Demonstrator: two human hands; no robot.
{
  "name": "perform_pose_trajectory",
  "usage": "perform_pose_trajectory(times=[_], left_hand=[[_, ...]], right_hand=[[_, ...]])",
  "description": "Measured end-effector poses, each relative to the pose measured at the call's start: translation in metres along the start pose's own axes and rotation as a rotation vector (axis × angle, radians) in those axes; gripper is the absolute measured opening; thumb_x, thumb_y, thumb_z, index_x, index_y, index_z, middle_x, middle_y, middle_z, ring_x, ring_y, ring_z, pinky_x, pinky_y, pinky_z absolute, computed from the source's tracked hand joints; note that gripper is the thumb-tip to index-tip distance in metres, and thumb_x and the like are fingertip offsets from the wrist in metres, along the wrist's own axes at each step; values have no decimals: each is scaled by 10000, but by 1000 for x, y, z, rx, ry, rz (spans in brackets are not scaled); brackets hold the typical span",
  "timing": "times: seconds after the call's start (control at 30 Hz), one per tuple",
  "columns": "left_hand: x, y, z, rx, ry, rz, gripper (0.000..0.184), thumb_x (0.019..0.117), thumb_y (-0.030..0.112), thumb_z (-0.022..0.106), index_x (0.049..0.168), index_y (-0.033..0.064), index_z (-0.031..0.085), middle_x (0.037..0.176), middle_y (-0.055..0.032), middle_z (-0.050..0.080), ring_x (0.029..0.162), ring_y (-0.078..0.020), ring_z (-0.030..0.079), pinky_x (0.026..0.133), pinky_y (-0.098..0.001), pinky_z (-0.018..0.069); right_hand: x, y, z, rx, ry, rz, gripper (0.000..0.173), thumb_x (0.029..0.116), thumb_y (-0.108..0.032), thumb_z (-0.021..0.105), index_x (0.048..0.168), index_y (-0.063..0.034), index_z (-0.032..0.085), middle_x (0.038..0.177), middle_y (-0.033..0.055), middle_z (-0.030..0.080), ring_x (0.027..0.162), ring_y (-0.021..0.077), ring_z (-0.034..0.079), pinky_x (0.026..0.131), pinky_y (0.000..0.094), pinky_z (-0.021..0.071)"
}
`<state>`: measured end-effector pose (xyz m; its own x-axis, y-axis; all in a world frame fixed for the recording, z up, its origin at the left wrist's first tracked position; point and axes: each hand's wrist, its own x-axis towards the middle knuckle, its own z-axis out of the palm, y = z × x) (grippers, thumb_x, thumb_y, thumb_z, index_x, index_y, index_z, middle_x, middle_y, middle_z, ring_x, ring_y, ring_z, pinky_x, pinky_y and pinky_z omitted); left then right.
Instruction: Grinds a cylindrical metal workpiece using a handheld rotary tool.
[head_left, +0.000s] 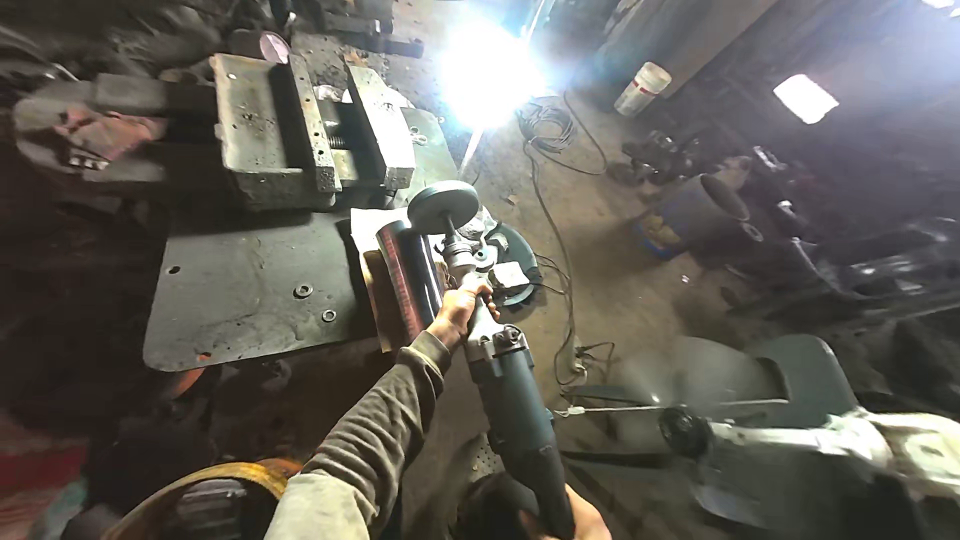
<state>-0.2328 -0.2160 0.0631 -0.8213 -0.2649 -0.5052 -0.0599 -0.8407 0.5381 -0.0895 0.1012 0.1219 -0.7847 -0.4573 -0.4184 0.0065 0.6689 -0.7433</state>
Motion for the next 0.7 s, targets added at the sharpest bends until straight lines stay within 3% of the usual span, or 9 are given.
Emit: perform_pose_trajectory(times=[0.07, 0.33, 0.5, 0.7], left_hand=[[-8, 5, -5, -16, -27, 19, 134, 996, 155, 570, 924, 42, 569, 681, -79, 591, 564, -201, 624, 559, -360, 585], [-42, 27, -45, -49, -114, 133, 209, 1037, 200, 461, 879, 101, 557, 671, -30, 547, 579, -166, 585, 600, -347, 565], [-44, 28, -64, -140, -40, 167, 191, 1009, 153, 475, 851, 76, 548, 646, -54, 550, 548, -191, 590, 572, -366, 571], [-47, 26, -46, -71, -79, 141, 239, 1041, 177, 433, 845, 94, 541, 647, -36, 540, 555, -171, 583, 581, -341, 565]], right_hand=[[-2, 2, 0, -56, 18, -24, 447, 862, -288, 826, 1179, -9, 680, 957, 78, 749, 865, 143, 727, 854, 397, 612], [-8, -19, 13, -225, -39, -19, 525, 883, -347, 797, 1270, -20, 661, 994, 112, 753, 921, 213, 731, 881, 479, 593], [-8, -25, 17, -278, -73, -35, 539, 895, -363, 780, 1309, -43, 649, 1041, 105, 761, 975, 218, 738, 924, 498, 589], [-12, -20, 16, -247, -39, -32, 535, 887, -353, 789, 1288, -25, 657, 1007, 107, 758, 934, 213, 735, 895, 491, 593]])
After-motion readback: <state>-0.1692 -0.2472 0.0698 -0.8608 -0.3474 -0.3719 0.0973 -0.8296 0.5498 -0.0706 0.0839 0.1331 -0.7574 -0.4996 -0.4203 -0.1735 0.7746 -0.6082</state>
